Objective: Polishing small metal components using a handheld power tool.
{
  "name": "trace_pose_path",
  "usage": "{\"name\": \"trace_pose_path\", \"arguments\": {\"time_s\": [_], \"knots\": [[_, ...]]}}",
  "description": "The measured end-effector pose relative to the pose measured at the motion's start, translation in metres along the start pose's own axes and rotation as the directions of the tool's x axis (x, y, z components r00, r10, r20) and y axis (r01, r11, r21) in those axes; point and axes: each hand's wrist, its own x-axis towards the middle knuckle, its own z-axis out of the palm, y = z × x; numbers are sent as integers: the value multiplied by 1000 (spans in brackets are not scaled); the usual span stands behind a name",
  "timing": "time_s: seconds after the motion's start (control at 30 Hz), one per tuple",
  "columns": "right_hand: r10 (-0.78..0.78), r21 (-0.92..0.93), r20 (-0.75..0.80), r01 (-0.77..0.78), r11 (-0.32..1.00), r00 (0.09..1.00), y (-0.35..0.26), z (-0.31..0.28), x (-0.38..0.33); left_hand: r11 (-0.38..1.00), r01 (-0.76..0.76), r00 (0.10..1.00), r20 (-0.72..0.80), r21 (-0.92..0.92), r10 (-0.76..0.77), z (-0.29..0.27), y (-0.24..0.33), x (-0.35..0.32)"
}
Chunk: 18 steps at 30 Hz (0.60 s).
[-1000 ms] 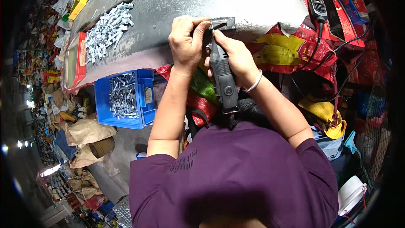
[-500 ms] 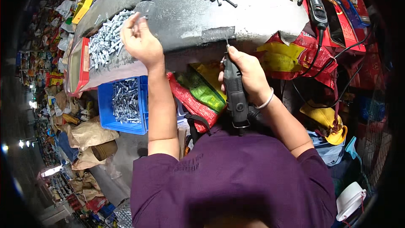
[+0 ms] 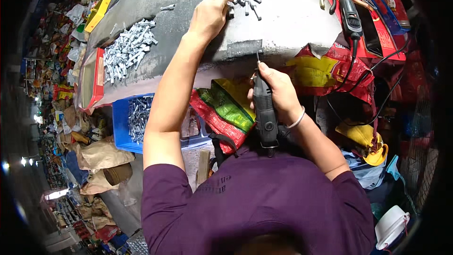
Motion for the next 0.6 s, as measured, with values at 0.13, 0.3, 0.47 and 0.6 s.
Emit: {"name": "trace_pose_path", "arguments": {"time_s": [0.13, 0.3, 0.47, 0.6], "knots": [[-27, -5, 1, 27, 1000, 1000, 0, -2, 1, 992, 101, 994, 39, -80, -98, -6, 5, -6], [-42, 0, 61, 42, 999, 997, 5, -1, 1, 928, 372, 928, -20, -4, -372, -3, 12, -5], [-19, -41, 6, 19, 999, 1000, -1, 5, -5, 888, 394, 918, -62, 237, -391, -1, 11, -7], [-36, 29, -7, 36, 999, 999, -6, 3, -9, 956, 289, 949, -116, -53, -293, -17, 19, -23]]}}
